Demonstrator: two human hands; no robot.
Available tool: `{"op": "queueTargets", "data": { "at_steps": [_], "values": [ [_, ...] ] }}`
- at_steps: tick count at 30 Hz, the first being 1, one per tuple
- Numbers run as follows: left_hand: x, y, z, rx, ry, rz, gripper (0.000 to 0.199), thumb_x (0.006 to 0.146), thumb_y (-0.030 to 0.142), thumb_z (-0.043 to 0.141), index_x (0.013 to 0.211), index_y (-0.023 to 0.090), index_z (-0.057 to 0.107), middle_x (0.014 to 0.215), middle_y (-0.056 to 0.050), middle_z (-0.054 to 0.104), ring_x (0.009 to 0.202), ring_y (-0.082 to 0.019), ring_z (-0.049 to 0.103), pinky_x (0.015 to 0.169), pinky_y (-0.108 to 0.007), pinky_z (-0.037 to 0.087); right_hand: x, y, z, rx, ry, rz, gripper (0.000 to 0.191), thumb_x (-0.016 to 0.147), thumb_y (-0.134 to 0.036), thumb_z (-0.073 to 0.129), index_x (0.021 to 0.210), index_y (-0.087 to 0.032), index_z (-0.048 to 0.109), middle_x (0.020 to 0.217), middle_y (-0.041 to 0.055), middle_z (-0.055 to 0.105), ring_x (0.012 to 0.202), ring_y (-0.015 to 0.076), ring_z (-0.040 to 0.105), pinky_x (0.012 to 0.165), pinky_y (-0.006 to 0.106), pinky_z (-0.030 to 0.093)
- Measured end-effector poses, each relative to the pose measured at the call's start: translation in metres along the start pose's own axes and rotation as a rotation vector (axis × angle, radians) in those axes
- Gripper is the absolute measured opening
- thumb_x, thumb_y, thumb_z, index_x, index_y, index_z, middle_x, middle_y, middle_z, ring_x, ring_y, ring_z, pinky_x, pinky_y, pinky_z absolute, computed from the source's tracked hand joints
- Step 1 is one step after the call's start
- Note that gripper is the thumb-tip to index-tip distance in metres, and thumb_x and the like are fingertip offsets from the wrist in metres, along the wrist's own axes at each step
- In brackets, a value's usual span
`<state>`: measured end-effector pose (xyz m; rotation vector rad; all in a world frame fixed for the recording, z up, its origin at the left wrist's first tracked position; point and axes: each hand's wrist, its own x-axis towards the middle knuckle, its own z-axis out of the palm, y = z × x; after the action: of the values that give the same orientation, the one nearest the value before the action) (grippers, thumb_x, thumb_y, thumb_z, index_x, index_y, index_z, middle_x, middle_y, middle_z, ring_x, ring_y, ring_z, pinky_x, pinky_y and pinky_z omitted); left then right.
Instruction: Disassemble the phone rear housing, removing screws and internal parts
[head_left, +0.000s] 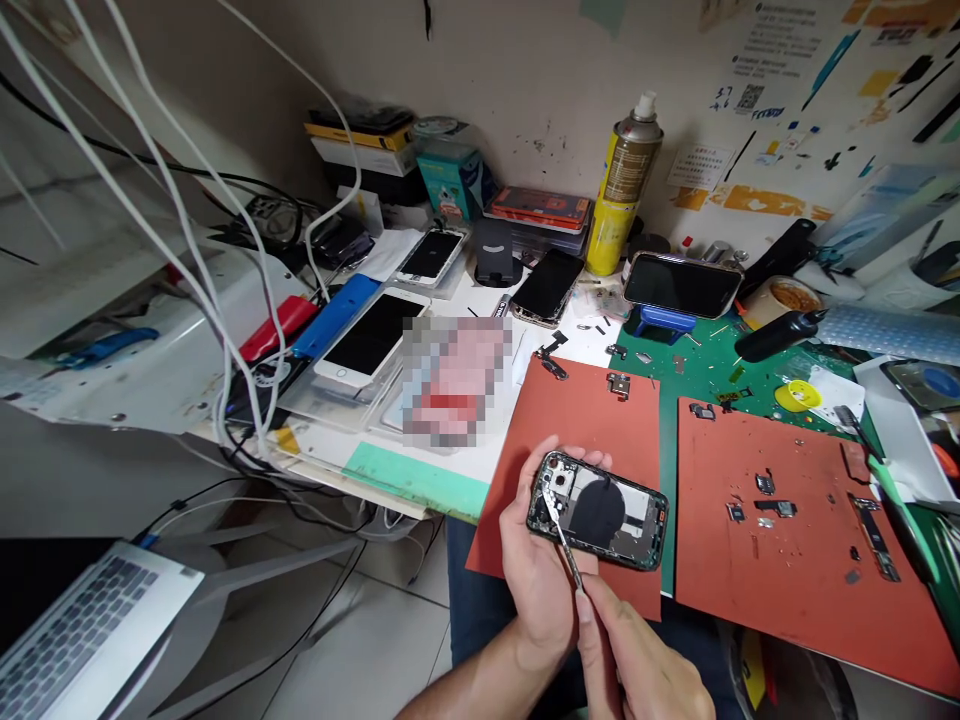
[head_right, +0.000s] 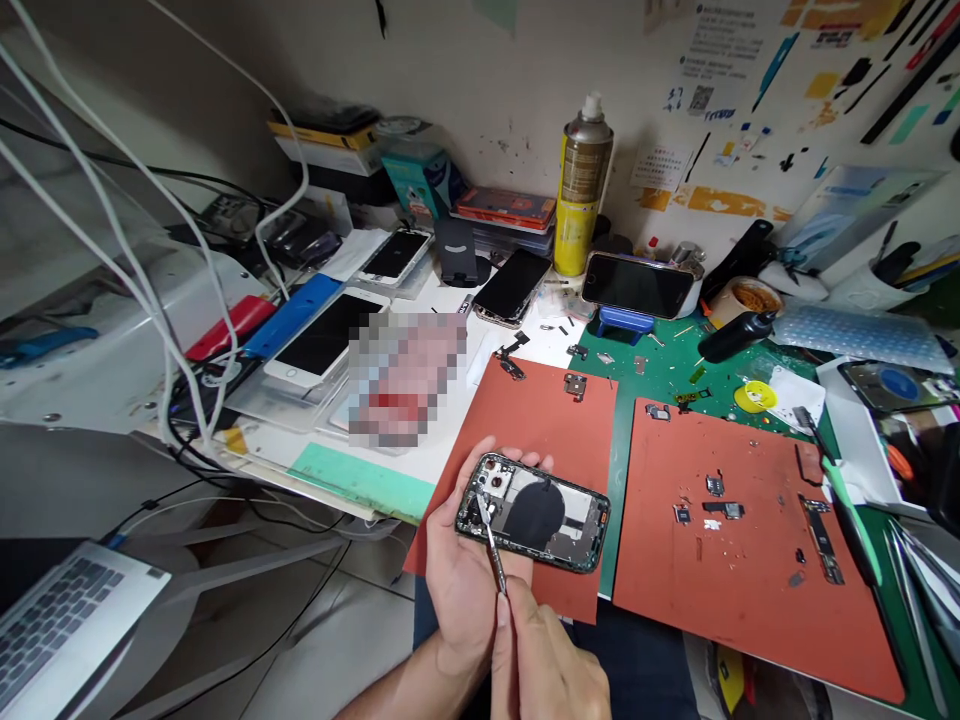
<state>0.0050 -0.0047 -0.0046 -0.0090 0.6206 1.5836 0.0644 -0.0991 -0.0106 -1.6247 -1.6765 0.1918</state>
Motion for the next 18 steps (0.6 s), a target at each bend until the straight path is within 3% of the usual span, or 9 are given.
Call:
{"op": "queueTargets", "data": {
  "at_steps": [13, 18],
  "values": [
    [0.004, 0.002, 0.001, 0.015, 0.105, 0.028, 0.043, 0.099, 0.040, 0.055, 0.135, 0.025, 0.072, 0.118, -0.010, 0.078, 0.126, -0.033, 0.073, 0.122, -0.061, 0.047, -0.010, 0.004, 0.010, 0.000, -0.020, -0.040, 0.026, 0.107, -0.019, 0.060, 0.122, -0.013, 0.081, 0.101, 0.0107, 0.086, 0.073, 0.0202, 0.085, 0.064, 0.022, 0.066],
    [0.005, 0.002, 0.003, 0.045, 0.145, 0.034, 0.040, 0.097, 0.041, 0.056, 0.128, 0.023, 0.073, 0.117, -0.010, 0.078, 0.128, -0.033, 0.072, 0.122, -0.058, 0.047, -0.013, 0.003, 0.014, 0.059, -0.001, -0.023, 0.024, 0.106, -0.015, 0.063, 0.122, -0.012, 0.080, 0.099, 0.0095, 0.086, 0.070, 0.0181, 0.083, 0.063, 0.023, 0.064]
  ]
}}
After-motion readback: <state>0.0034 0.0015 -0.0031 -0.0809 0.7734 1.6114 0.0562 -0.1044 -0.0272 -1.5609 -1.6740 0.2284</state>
